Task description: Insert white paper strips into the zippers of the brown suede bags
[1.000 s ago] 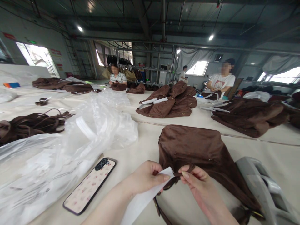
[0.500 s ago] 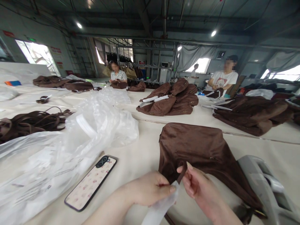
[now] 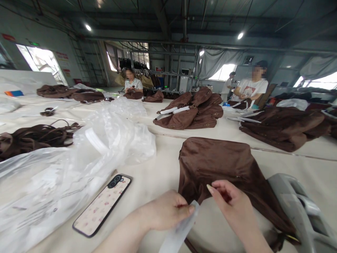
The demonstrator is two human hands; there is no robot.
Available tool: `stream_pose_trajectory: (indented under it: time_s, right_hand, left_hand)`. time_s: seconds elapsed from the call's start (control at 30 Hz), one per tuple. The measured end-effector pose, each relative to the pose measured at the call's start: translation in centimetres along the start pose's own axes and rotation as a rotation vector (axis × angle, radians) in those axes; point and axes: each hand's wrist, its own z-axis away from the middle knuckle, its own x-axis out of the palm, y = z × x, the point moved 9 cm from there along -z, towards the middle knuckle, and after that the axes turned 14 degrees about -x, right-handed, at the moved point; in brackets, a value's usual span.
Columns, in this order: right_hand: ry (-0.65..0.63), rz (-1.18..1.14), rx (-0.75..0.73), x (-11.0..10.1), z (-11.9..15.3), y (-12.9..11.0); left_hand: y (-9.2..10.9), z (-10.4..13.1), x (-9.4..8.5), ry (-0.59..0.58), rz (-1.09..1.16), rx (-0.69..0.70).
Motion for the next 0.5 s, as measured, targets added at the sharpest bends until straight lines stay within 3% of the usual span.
stream_pose_trajectory:
  time_s: [0.07,0.2,0.37,0.5]
  right_hand:
    - [-0.067,-0.076,-0.090,1.0,-0.2,-1.2]
    - [-0.357,-0.125,-0.238,4.1,0.5,-3.6]
    - [-0.231,-0.099,-0.251,2.1,0.2,-3.2]
    - [-0.398,-0.091,-0.380,3.8,1.2,-4.0]
  left_hand:
    - [-0.2,0.0,0.3,-0.029,0.017,-0.039]
    - [-0.7,-0.2,0.2,-0.031,0.031,-0.069]
    - [-1.3,0.1,0.4,-0.087,-0.037,-0.091]
    - [-1.6,0.3,0.5,-0.133,-0.043,-0.119]
